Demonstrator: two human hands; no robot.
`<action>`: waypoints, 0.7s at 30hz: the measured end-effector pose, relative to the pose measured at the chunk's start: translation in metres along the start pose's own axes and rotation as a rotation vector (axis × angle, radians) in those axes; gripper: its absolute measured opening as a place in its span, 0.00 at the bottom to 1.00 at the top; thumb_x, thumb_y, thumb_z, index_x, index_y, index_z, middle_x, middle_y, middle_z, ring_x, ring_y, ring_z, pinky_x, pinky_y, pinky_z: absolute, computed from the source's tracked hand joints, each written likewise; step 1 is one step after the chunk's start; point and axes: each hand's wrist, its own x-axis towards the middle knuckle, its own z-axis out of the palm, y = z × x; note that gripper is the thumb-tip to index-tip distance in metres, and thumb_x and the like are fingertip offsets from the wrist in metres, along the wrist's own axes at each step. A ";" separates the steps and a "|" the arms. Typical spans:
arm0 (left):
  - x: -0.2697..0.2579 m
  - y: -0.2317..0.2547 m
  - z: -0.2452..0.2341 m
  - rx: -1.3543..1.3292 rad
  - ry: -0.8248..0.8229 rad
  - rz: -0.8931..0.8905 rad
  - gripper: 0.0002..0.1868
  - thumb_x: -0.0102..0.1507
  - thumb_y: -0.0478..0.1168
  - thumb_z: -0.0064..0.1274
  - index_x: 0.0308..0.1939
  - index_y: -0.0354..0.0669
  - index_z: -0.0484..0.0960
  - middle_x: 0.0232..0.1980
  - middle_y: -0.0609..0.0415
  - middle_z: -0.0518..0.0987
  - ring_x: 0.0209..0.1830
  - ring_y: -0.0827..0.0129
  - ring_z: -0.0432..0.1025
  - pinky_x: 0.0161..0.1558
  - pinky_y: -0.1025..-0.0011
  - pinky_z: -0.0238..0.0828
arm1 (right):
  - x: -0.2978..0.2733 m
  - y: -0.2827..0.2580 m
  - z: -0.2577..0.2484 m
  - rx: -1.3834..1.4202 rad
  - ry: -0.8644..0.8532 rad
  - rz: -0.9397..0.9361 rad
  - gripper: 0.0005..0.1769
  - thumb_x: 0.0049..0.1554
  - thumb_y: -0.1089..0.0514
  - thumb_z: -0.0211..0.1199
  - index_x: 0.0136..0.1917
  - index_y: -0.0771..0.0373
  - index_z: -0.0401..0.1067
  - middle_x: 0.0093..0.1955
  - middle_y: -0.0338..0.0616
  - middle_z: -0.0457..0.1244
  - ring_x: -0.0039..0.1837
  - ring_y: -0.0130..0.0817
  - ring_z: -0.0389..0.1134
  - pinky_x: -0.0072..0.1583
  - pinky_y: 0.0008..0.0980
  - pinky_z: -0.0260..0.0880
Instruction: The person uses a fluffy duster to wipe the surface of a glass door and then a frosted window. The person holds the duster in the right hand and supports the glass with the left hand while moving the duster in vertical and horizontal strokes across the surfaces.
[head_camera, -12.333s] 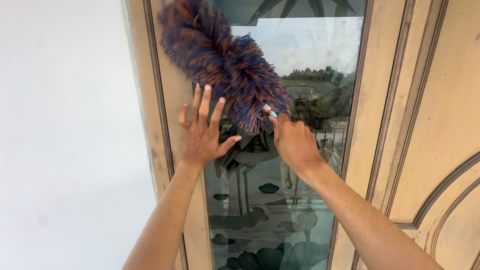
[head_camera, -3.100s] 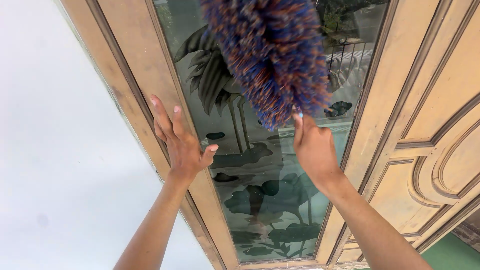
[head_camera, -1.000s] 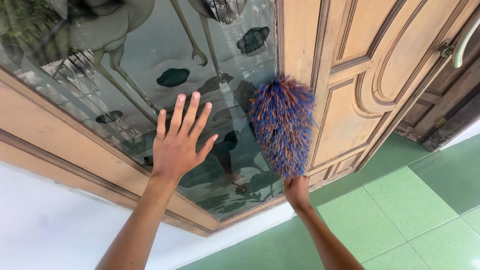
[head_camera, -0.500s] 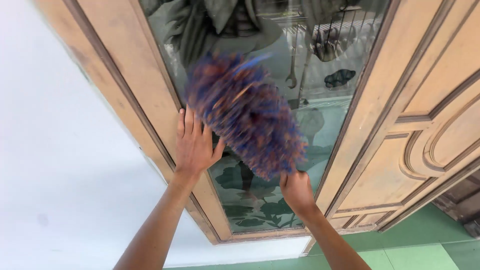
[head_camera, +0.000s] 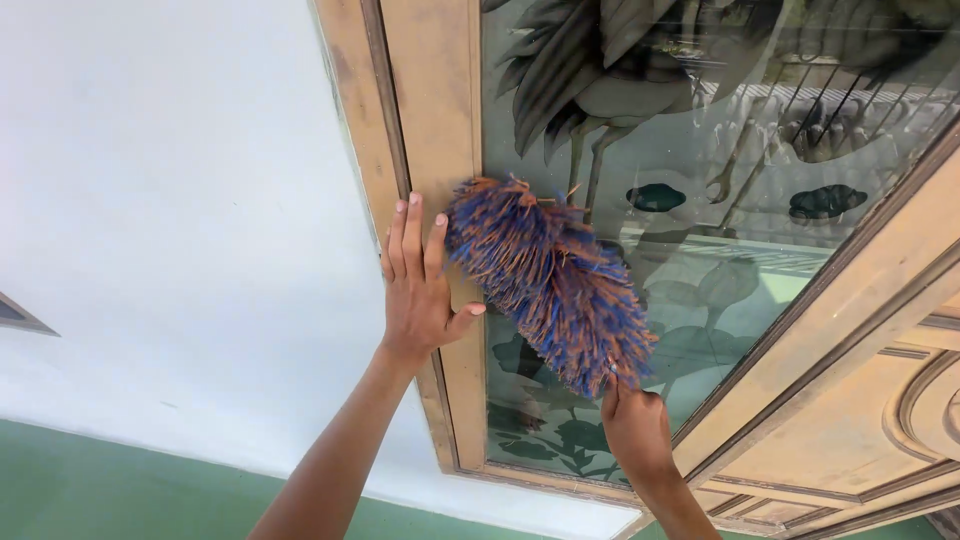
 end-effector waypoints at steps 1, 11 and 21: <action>0.000 -0.002 -0.003 0.002 -0.003 -0.002 0.50 0.68 0.77 0.12 0.83 0.48 0.46 0.85 0.38 0.48 0.87 0.43 0.46 0.81 0.43 0.49 | 0.002 -0.001 0.001 0.002 -0.004 -0.001 0.16 0.66 0.52 0.48 0.61 0.59 0.70 0.24 0.42 0.59 0.22 0.44 0.57 0.30 0.39 0.61; 0.004 0.002 0.025 -0.010 0.048 -0.089 0.58 0.62 0.83 0.12 0.82 0.45 0.44 0.85 0.40 0.44 0.86 0.44 0.39 0.80 0.48 0.33 | 0.112 -0.141 -0.161 0.352 0.376 -0.134 0.25 0.73 0.56 0.46 0.33 0.65 0.61 0.18 0.49 0.49 0.21 0.34 0.46 0.28 0.32 0.46; -0.056 -0.003 0.013 -0.120 -0.103 -0.081 0.61 0.58 0.86 0.14 0.81 0.45 0.47 0.84 0.40 0.46 0.85 0.44 0.41 0.78 0.44 0.37 | -0.119 0.045 0.133 -0.118 -0.075 0.270 0.22 0.67 0.43 0.44 0.44 0.53 0.76 0.27 0.50 0.69 0.36 0.49 0.76 0.38 0.45 0.76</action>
